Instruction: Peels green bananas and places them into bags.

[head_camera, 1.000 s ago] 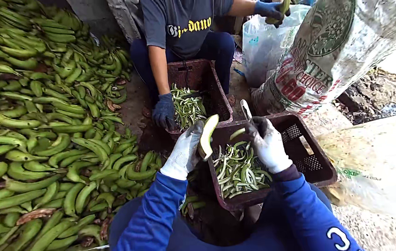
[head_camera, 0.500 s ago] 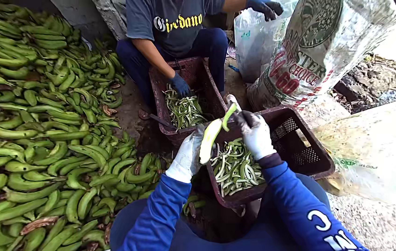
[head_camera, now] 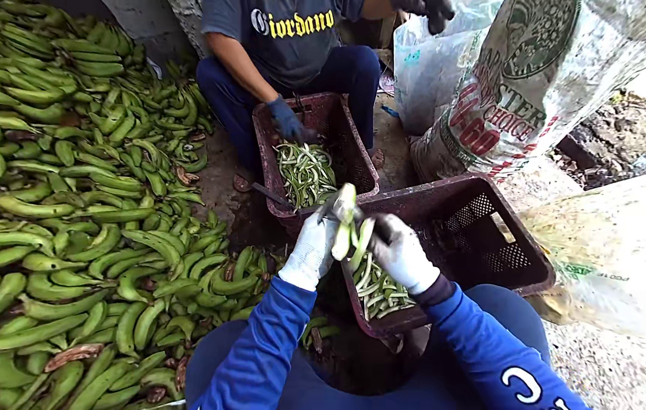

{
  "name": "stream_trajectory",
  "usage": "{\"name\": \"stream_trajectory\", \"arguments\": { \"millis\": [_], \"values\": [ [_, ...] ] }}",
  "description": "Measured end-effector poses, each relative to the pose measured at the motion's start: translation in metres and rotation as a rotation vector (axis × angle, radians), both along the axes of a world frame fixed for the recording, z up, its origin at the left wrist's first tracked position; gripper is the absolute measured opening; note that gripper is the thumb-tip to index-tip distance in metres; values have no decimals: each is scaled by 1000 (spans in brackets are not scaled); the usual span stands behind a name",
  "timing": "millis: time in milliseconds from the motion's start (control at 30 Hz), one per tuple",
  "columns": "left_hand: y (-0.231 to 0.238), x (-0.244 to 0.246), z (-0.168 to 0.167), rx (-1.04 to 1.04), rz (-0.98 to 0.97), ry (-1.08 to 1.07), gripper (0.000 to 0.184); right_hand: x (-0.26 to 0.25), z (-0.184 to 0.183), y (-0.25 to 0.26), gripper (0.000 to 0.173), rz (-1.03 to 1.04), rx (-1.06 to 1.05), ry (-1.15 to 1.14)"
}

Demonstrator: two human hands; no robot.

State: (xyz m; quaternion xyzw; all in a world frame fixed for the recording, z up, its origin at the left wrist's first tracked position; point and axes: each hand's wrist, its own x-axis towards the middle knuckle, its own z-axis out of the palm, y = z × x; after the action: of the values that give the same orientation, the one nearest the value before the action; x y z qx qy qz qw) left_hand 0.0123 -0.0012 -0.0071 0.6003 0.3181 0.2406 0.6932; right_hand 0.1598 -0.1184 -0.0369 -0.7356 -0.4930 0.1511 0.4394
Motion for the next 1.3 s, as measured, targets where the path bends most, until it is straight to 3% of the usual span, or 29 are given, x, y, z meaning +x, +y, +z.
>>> {"name": "stream_trajectory", "arguments": {
  "millis": [100,200,267,367,467,533,633,733,800,900,1100,1200,1300],
  "values": [
    [-20,10,7,-96,-268,40,45,51,11,-3,42,-348,-51,111],
    [-23,22,-9,-361,-211,-107,46,71,32,-22,48,-481,-51,85],
    [-14,26,-15,-347,-64,-116,45,62,39,-32,43,-395,-27,29],
    [-2,24,-17,-167,128,-86,46,36,33,-32,33,-107,43,36],
    [2,15,-7,-60,174,-108,44,13,19,-21,36,123,-34,7],
    [1,10,-3,-40,143,-96,40,8,11,-12,38,116,-79,-47],
    [-1,6,-2,-106,-46,-77,40,20,11,-3,42,-140,-12,-79],
    [-8,10,-1,-261,-156,-106,50,40,18,-3,42,-327,57,76],
    [-8,14,-4,-322,-130,-205,60,40,22,-11,39,-309,119,134],
    [-2,17,-8,-286,61,-298,54,21,24,-19,38,-177,129,189],
    [2,13,-9,-40,451,-130,47,-18,13,-14,36,96,27,187],
    [3,9,-7,-8,390,-101,43,-20,3,-9,38,135,-46,117],
    [2,6,-2,59,53,-38,40,5,-1,-3,37,31,-59,43]
  ]
}}
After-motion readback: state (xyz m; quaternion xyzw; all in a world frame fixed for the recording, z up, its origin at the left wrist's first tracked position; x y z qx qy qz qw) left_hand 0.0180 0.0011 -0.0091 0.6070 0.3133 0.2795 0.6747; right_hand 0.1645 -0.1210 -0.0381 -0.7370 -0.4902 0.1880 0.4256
